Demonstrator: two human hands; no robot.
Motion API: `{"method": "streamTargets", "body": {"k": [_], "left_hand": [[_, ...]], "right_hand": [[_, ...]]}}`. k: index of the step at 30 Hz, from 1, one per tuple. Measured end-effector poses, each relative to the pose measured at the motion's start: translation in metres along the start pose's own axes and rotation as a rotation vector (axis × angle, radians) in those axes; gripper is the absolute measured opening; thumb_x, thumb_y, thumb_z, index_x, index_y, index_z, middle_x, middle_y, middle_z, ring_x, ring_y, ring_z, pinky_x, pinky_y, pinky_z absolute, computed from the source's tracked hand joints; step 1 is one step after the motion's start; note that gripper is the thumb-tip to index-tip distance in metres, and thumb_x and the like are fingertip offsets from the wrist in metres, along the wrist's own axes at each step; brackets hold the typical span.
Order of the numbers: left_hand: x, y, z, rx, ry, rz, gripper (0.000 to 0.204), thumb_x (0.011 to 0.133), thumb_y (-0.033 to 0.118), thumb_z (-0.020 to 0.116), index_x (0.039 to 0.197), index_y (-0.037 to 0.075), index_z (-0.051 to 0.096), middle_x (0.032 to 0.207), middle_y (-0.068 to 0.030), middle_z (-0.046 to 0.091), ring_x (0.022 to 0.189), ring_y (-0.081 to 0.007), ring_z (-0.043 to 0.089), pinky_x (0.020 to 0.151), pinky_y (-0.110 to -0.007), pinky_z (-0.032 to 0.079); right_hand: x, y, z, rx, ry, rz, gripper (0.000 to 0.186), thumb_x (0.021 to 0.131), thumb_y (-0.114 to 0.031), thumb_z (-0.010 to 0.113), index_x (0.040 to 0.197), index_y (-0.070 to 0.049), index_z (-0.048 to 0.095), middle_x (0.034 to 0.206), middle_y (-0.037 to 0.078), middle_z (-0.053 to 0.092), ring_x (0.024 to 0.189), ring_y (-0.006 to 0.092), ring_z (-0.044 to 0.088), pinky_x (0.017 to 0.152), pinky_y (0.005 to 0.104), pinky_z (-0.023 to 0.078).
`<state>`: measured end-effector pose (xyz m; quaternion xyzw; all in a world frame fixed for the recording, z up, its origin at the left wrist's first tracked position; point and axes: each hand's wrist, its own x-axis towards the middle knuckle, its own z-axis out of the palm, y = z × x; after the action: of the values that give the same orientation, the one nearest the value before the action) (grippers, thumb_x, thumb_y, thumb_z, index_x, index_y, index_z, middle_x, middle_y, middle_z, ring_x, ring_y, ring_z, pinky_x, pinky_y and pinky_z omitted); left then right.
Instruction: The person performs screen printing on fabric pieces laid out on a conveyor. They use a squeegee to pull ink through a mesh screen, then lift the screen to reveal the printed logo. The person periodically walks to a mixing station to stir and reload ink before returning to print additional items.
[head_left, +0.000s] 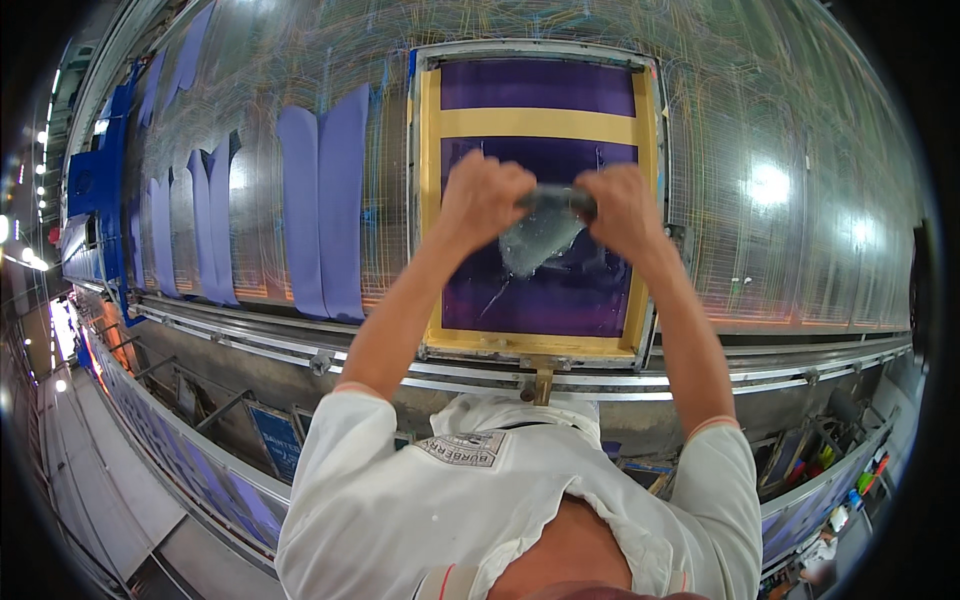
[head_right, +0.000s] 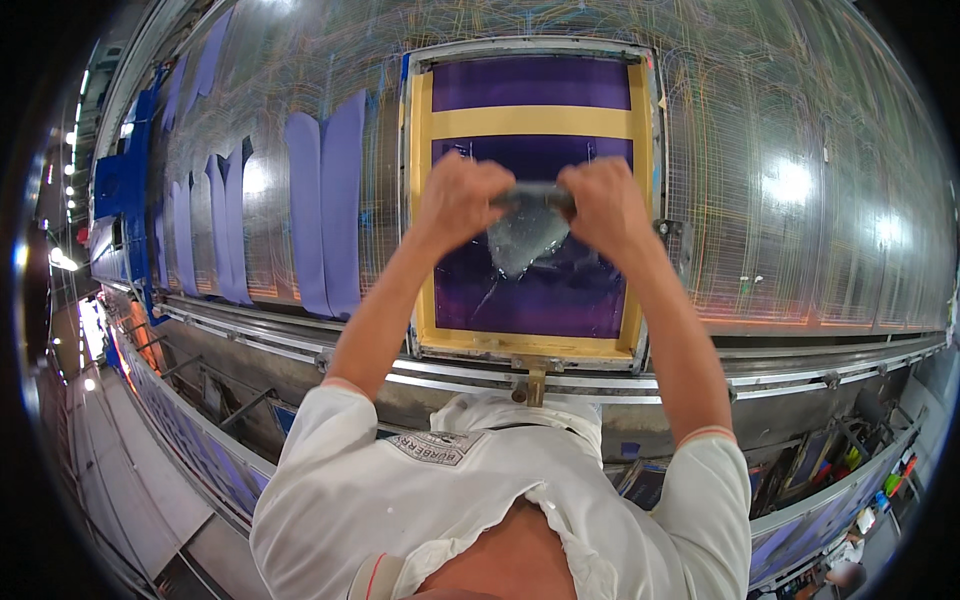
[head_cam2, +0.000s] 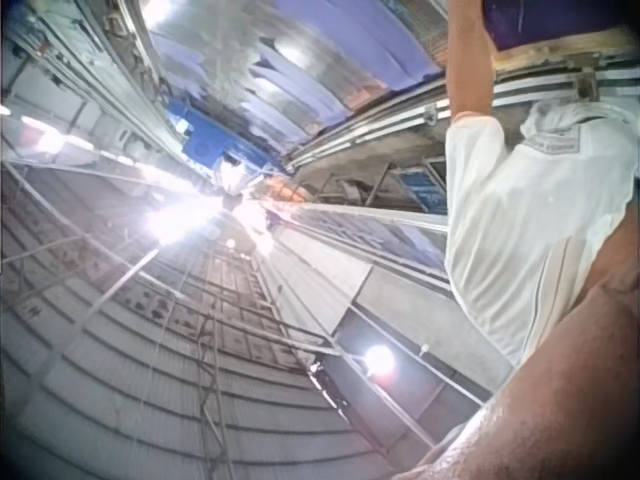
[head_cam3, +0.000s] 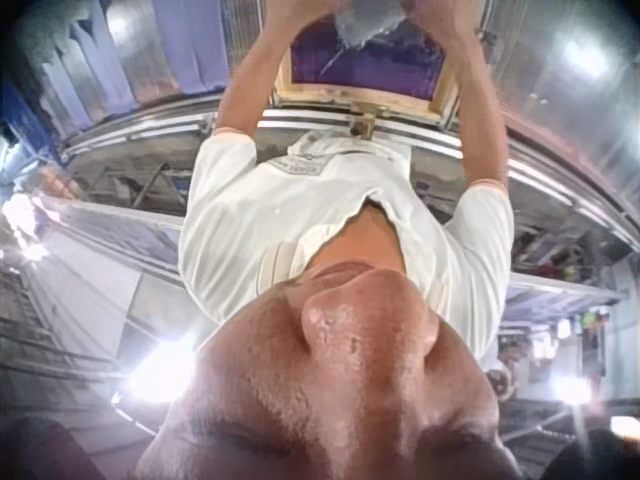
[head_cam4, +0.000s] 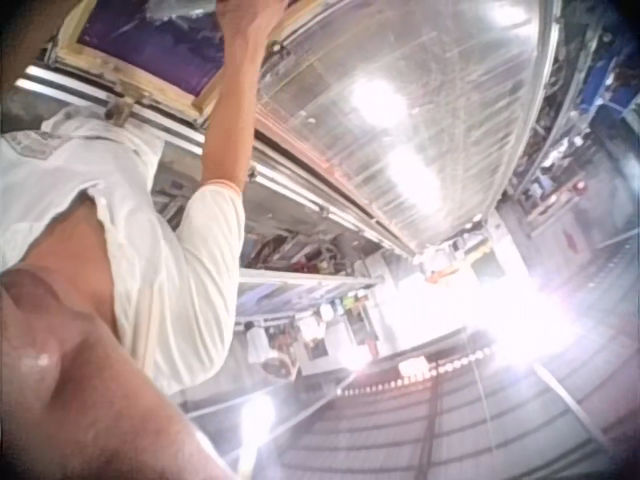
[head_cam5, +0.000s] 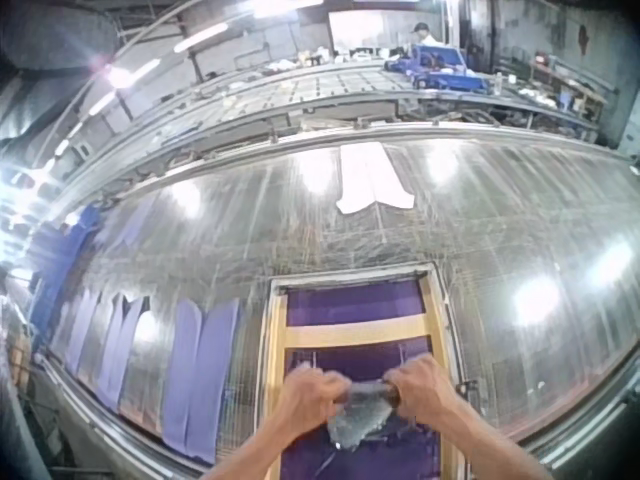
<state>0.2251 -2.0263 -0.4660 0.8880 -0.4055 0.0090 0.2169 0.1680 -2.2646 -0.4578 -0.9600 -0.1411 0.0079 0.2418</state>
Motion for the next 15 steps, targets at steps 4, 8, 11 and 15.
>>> {"method": "streamTargets", "body": {"k": [4, 8, 11, 15], "left_hand": [[-0.083, 0.063, 0.0, -0.034, -0.029, -0.009, 0.023, 0.066, 0.017, 0.078, 0.087, 0.017, 0.067, 0.081, 0.0007, 0.065, 0.072, -0.0205, 0.061, 0.074, -0.036, 0.043], [-0.091, 0.072, -0.005, -0.056, -0.083, -0.039, 0.029, 0.065, 0.022, 0.086, 0.087, 0.017, 0.067, 0.086, 0.0006, 0.069, 0.076, -0.021, 0.063, 0.073, -0.037, 0.042], [-0.039, 0.043, -0.016, 0.011, -0.099, -0.023, 0.025, 0.07, 0.028, 0.084, 0.084, 0.017, 0.067, 0.082, -0.0004, 0.069, 0.075, -0.0226, 0.064, 0.073, -0.038, 0.043], [0.03, -0.018, -0.006, -0.007, -0.015, -0.029, 0.023, 0.073, 0.033, 0.084, 0.082, 0.017, 0.069, 0.074, -0.0046, 0.067, 0.074, -0.0286, 0.067, 0.069, -0.043, 0.046]], "right_hand": [[-0.088, -0.048, 0.014, 0.064, 0.029, -0.005, 0.031, 0.064, -0.003, 0.082, 0.093, -0.009, 0.072, 0.09, 0.01, 0.07, 0.096, 0.0285, 0.066, 0.092, 0.0423, 0.047], [-0.098, -0.056, 0.009, 0.094, -0.052, 0.031, 0.03, 0.067, -0.005, 0.083, 0.095, -0.008, 0.073, 0.089, 0.009, 0.071, 0.093, 0.0292, 0.067, 0.09, 0.0428, 0.047], [-0.048, -0.034, -0.013, -0.02, -0.086, 0.006, 0.022, 0.072, -0.013, 0.082, 0.091, -0.01, 0.073, 0.084, 0.01, 0.07, 0.088, 0.0305, 0.068, 0.086, 0.0442, 0.049], [0.036, 0.011, -0.024, 0.007, -0.136, 0.042, 0.021, 0.077, -0.017, 0.082, 0.095, -0.01, 0.074, 0.084, 0.015, 0.071, 0.085, 0.0369, 0.068, 0.076, 0.0471, 0.052]]}}
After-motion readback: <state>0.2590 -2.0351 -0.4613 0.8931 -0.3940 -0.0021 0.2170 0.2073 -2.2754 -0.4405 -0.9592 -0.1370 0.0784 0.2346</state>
